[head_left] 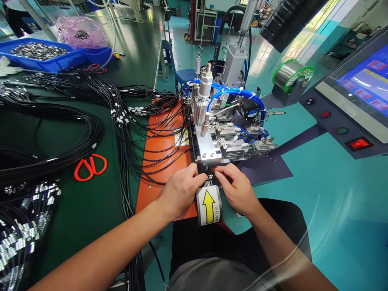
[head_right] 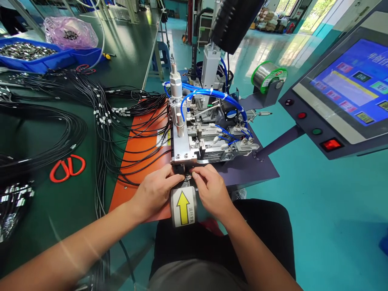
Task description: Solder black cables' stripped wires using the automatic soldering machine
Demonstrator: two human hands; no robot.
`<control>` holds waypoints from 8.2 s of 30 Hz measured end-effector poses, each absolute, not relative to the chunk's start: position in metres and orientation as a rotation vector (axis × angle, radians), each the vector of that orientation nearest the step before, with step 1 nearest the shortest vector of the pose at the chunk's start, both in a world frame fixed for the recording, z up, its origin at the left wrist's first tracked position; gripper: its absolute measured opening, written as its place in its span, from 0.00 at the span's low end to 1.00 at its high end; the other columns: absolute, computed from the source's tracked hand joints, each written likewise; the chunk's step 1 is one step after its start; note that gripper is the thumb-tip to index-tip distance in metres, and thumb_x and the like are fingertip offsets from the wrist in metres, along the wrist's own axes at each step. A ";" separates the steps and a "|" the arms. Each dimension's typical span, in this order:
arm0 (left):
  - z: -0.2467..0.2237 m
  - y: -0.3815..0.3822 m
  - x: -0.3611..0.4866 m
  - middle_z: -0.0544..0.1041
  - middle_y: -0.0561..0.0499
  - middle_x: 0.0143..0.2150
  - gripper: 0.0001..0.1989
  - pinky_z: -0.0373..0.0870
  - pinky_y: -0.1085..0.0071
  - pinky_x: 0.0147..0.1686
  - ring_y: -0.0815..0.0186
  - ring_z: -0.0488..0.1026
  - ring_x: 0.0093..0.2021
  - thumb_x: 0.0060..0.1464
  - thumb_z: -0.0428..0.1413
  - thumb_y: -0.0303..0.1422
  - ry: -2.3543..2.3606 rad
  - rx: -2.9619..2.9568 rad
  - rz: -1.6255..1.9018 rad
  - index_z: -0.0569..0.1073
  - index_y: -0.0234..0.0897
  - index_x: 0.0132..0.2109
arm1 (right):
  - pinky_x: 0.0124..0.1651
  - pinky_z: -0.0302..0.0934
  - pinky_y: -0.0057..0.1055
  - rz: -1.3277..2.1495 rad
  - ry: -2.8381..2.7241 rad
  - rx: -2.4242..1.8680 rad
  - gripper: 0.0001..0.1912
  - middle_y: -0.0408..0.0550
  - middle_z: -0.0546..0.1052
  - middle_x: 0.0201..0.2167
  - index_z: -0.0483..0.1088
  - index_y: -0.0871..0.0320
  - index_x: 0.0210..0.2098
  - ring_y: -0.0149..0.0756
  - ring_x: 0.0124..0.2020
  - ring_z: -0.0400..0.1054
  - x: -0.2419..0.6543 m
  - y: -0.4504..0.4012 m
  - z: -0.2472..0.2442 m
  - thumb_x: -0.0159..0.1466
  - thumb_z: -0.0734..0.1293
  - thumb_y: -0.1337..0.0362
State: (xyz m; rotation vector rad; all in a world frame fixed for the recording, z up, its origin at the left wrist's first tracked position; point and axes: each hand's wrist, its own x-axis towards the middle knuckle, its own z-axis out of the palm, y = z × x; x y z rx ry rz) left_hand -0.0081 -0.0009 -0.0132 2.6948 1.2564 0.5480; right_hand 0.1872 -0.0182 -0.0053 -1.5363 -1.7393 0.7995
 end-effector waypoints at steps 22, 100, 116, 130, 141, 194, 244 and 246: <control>-0.010 -0.001 -0.009 0.66 0.50 0.34 0.12 0.62 0.72 0.30 0.67 0.64 0.30 0.62 0.47 0.26 1.252 2.696 0.518 0.76 0.38 0.43 | 0.29 0.56 0.29 0.952 -1.530 -1.654 0.11 0.43 0.70 0.25 0.74 0.57 0.30 0.32 0.25 0.62 0.187 -0.011 -0.014 0.62 0.65 0.58; 0.030 -0.025 0.005 0.72 0.51 0.37 0.07 0.66 0.72 0.35 0.66 0.70 0.36 0.65 0.49 0.32 0.982 2.415 0.435 0.70 0.38 0.46 | 0.21 0.61 0.25 1.408 -1.082 -1.446 0.13 0.41 0.73 0.24 0.71 0.58 0.39 0.29 0.20 0.65 0.190 -0.067 0.013 0.59 0.71 0.57; -0.002 -0.020 0.008 0.67 0.51 0.31 0.14 0.62 0.72 0.32 0.68 0.65 0.31 0.66 0.46 0.35 1.239 2.513 0.688 0.70 0.37 0.34 | 0.29 0.64 0.28 1.032 -1.114 -1.530 0.19 0.49 0.77 0.37 0.71 0.57 0.47 0.29 0.25 0.64 0.190 -0.068 -0.010 0.60 0.71 0.56; -0.006 -0.021 0.006 0.72 0.49 0.34 0.13 0.67 0.70 0.38 0.66 0.70 0.36 0.66 0.46 0.33 1.178 2.449 0.871 0.74 0.35 0.44 | 0.30 0.64 0.29 0.770 -1.317 -1.650 0.17 0.47 0.77 0.36 0.71 0.57 0.49 0.31 0.25 0.65 0.181 -0.068 -0.001 0.62 0.67 0.58; -0.005 -0.020 0.006 0.71 0.50 0.33 0.11 0.66 0.70 0.35 0.67 0.69 0.34 0.65 0.48 0.32 1.204 2.376 0.825 0.74 0.36 0.40 | 0.37 0.66 0.31 0.647 -1.474 -1.537 0.16 0.49 0.77 0.39 0.72 0.57 0.52 0.33 0.30 0.69 0.168 -0.069 -0.008 0.66 0.62 0.64; -0.010 -0.021 0.005 0.71 0.51 0.32 0.09 0.64 0.71 0.33 0.67 0.68 0.32 0.64 0.49 0.32 1.219 2.367 0.867 0.73 0.36 0.39 | 0.38 0.62 0.31 0.636 -1.569 -1.406 0.05 0.46 0.73 0.33 0.70 0.56 0.37 0.35 0.34 0.67 0.172 -0.054 -0.010 0.68 0.62 0.66; -0.008 -0.018 0.003 0.70 0.48 0.33 0.09 0.66 0.70 0.34 0.66 0.67 0.34 0.64 0.50 0.30 1.029 2.381 0.817 0.75 0.35 0.44 | 0.41 0.64 0.33 0.650 -1.980 -1.244 0.07 0.48 0.70 0.37 0.73 0.55 0.39 0.35 0.37 0.67 0.213 -0.037 0.011 0.68 0.62 0.67; -0.008 -0.018 0.003 0.71 0.48 0.34 0.09 0.67 0.70 0.34 0.67 0.68 0.34 0.63 0.50 0.30 1.014 2.394 0.819 0.75 0.36 0.44 | 0.41 0.64 0.34 0.642 -2.007 -1.251 0.07 0.48 0.70 0.37 0.73 0.55 0.39 0.36 0.37 0.67 0.213 -0.037 0.013 0.68 0.62 0.68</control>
